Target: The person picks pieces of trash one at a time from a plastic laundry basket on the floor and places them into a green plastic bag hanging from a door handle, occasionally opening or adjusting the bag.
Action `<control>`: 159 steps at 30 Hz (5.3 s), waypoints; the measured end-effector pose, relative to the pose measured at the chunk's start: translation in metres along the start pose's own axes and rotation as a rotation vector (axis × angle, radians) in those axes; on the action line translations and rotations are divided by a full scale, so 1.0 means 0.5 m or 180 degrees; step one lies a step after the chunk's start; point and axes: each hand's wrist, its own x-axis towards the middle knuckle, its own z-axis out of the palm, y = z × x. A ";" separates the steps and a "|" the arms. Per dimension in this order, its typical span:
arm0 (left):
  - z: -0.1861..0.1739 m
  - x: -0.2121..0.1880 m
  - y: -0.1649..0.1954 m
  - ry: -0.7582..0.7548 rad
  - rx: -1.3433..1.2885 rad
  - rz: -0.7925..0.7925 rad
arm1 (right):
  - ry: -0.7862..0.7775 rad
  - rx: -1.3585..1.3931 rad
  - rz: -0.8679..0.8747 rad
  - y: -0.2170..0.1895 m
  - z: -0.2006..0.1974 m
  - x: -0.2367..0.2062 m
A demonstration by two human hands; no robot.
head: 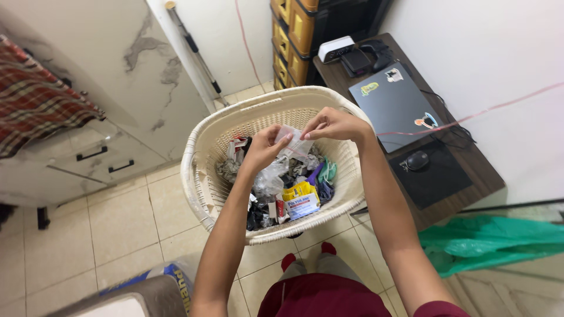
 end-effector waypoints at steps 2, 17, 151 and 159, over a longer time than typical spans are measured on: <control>0.019 -0.008 0.020 -0.0247 -0.0268 0.0243 | 0.0143 -0.0044 -0.0028 -0.016 0.010 -0.046; 0.484 -0.014 0.256 -0.1748 0.0310 0.1055 | 0.2589 0.0664 -0.0724 0.027 0.092 -0.629; 0.121 0.043 -0.135 0.0101 0.3006 0.0571 | 0.0613 -0.2622 0.0753 0.221 0.080 0.035; 0.077 0.067 -0.175 -0.0119 0.3600 0.0595 | -0.1065 -0.1943 0.1781 0.385 0.088 0.047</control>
